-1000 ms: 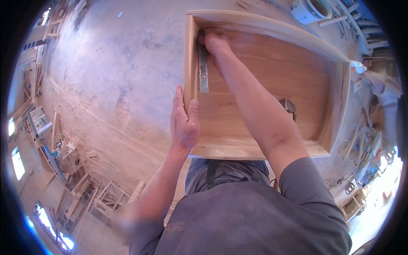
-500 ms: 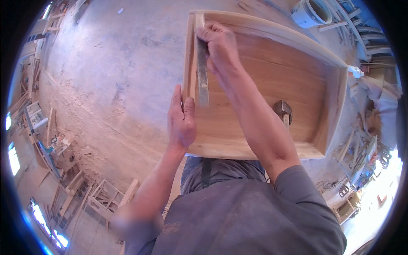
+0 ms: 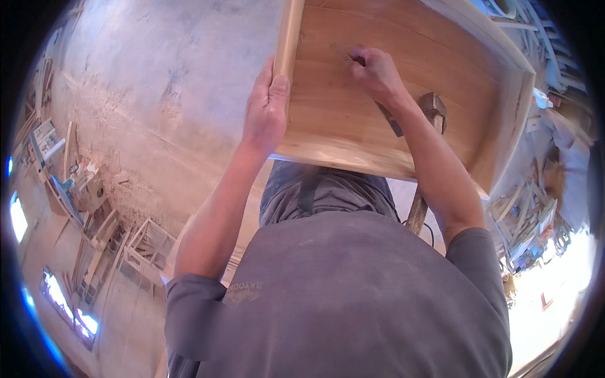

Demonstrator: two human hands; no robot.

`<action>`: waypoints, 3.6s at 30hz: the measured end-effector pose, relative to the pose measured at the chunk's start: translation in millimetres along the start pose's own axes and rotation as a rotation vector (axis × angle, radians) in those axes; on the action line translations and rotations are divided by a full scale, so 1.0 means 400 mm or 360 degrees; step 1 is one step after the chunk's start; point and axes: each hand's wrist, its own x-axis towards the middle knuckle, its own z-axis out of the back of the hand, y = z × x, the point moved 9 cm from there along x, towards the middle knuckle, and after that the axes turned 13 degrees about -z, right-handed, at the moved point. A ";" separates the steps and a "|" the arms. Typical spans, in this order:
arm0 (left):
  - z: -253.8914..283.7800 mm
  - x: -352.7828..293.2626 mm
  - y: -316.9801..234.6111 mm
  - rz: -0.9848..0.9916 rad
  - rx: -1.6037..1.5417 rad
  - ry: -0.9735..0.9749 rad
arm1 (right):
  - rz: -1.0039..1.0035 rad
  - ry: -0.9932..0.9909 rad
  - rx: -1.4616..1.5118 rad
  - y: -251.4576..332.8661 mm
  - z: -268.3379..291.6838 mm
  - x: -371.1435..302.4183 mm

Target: The person uses a chisel and mallet to carve and shape the edges of a wooden box. They repeatedly position the chisel and strike it with the mallet to remove wood shavings from the box's interior and exterior edges.

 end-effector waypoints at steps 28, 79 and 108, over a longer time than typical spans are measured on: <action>0.027 -0.038 0.007 0.0030 0.0329 -0.0115 | 0.0702 0.0798 -0.0589 0.119 -0.306 -0.200; -0.270 -0.058 0.003 -0.0727 0.2676 0.2421 | -0.0549 0.0575 0.0485 -0.091 0.061 -0.153; 0.020 -0.130 -0.029 0.0072 0.0081 -0.0221 | 0.0340 0.0051 -0.0462 0.126 -0.172 -0.163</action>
